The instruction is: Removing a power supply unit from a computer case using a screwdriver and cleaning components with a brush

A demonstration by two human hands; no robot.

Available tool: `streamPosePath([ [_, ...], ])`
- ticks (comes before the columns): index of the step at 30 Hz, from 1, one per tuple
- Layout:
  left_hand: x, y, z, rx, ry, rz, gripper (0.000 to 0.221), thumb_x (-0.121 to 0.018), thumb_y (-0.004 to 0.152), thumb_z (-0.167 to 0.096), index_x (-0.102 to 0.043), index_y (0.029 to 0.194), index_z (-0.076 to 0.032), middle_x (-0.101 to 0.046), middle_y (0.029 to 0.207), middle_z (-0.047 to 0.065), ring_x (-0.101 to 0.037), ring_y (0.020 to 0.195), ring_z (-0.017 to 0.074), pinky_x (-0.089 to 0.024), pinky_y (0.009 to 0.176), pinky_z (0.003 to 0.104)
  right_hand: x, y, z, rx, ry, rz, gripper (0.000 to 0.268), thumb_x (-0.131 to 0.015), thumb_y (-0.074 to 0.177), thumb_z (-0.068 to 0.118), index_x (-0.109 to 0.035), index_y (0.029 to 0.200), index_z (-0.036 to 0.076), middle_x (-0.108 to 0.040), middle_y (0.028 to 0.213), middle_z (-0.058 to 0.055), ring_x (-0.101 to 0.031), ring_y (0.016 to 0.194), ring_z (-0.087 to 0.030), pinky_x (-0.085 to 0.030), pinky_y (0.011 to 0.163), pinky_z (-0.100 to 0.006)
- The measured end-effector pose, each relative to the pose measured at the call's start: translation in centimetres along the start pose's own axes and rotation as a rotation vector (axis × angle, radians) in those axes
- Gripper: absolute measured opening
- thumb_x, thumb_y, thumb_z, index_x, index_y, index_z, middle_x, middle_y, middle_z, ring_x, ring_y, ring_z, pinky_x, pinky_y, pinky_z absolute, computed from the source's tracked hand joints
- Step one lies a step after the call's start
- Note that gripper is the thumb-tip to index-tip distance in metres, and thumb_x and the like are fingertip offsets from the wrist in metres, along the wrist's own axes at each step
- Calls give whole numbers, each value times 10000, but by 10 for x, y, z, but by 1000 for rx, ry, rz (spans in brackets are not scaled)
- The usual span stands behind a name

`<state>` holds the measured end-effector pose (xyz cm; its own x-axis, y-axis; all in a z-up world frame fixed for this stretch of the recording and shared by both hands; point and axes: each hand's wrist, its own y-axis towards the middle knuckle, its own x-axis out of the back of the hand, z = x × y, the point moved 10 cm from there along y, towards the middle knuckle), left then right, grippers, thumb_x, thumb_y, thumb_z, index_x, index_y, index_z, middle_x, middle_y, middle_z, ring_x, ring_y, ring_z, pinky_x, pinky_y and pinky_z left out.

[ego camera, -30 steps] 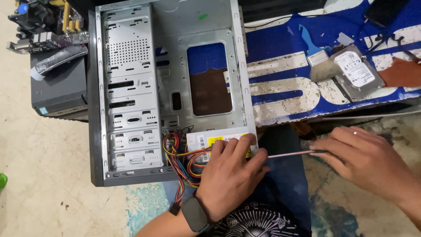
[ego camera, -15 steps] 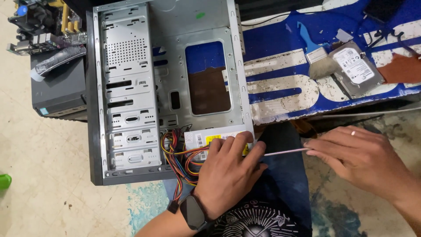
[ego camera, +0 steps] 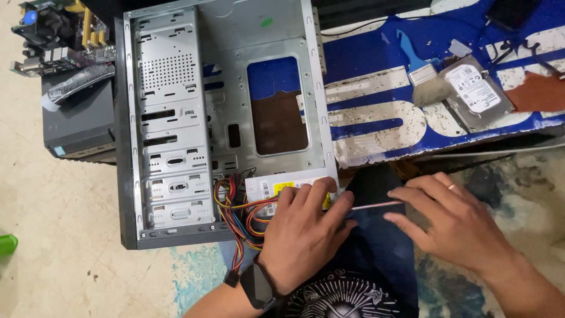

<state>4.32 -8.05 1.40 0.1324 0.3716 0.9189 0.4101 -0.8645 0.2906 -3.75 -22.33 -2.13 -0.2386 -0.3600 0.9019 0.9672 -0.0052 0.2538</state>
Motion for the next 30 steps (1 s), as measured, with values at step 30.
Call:
streamPosePath([
  [30, 0, 0, 0, 2, 10, -11, 469, -829, 863, -347, -586, 1207, -140, -560, 1158, 110, -556, 829, 305, -411, 733, 450, 10, 14, 22, 28, 79, -69, 91, -779, 879, 163, -767, 962, 127, -724, 904, -12, -654, 765, -210, -503, 767, -392],
])
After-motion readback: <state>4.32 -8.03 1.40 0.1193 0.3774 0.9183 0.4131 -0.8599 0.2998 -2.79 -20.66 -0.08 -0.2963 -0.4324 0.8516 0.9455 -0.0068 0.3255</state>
